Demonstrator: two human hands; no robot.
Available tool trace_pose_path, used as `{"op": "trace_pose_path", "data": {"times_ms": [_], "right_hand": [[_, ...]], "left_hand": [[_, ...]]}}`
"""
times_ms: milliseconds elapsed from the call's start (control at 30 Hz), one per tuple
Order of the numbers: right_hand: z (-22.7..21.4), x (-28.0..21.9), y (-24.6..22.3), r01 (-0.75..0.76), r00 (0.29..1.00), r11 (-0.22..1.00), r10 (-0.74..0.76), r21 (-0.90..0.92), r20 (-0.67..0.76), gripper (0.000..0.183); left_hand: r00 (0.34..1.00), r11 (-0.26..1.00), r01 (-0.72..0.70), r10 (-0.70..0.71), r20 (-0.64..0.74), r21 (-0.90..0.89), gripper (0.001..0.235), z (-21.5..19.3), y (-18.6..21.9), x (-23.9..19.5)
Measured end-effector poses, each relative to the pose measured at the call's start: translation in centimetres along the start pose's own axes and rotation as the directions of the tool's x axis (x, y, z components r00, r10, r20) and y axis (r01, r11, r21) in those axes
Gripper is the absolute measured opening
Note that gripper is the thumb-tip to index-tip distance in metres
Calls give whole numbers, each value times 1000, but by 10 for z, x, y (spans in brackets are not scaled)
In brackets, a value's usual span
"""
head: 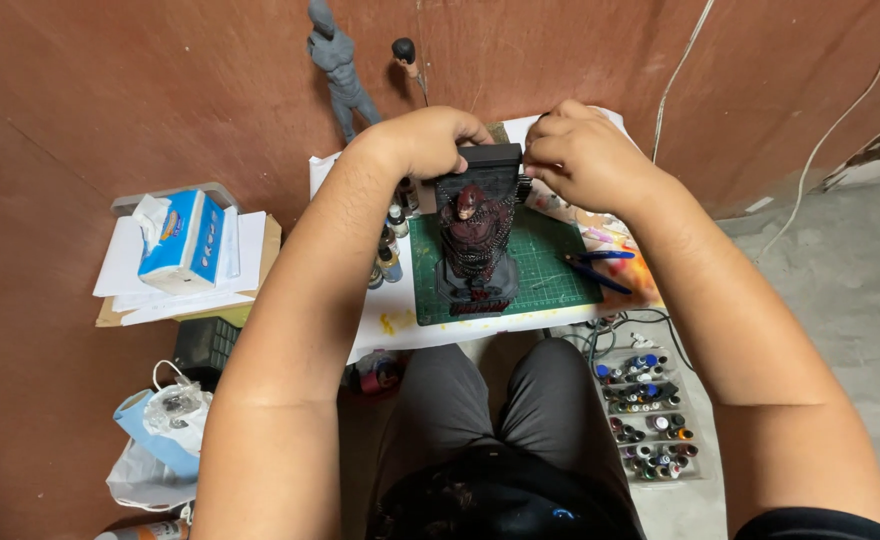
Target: Assembling and detailing a small figurine using hand tools on a workbench.
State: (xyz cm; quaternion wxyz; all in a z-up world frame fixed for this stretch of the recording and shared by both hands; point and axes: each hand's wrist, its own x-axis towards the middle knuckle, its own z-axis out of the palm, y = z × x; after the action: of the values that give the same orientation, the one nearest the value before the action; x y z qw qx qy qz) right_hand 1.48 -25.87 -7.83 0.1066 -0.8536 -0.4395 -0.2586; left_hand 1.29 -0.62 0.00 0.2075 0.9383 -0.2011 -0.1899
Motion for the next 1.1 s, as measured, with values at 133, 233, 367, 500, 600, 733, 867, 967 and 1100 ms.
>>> {"op": "trace_pose_path", "data": {"times_ms": [133,233,367,500,600,733,867,967,1100], "right_hand": [[8,3,-6,-10,1000,1000,10,6,-6,12],[21,4,-2,21,998,999,-24,-46,-54,16],[20,6,-8,-19,995,997,11,-79,-100,16],[17,3,-8,-114,991,988,121,107,-61,16],[9,3,-14,-134,988,976,144,171,-48,15],[7,5,-16,-153,985,963,167,219,-47,14],[14,1,-11,-184,976,948,207,260,-62,14],[25,-5,-7,-273,950,915,305,296,-70,14],[36,-19,-11,-587,771,669,633,456,65,13]], "left_hand": [[997,997,-76,75,-13,-34,51,3,-12,9],[988,989,-146,147,-54,8,54,5,-26,21],[931,931,-355,344,-123,-85,49,9,-42,33],[919,911,-387,369,-138,-142,54,12,-29,16],[914,916,-390,373,-157,-97,55,20,-30,30],[913,928,-370,356,-198,-36,47,27,-27,45],[922,954,-287,301,-243,90,43,42,-26,65],[935,967,-219,246,-256,128,41,45,-20,57],[947,979,-179,199,-253,100,38,47,-21,56]]}}
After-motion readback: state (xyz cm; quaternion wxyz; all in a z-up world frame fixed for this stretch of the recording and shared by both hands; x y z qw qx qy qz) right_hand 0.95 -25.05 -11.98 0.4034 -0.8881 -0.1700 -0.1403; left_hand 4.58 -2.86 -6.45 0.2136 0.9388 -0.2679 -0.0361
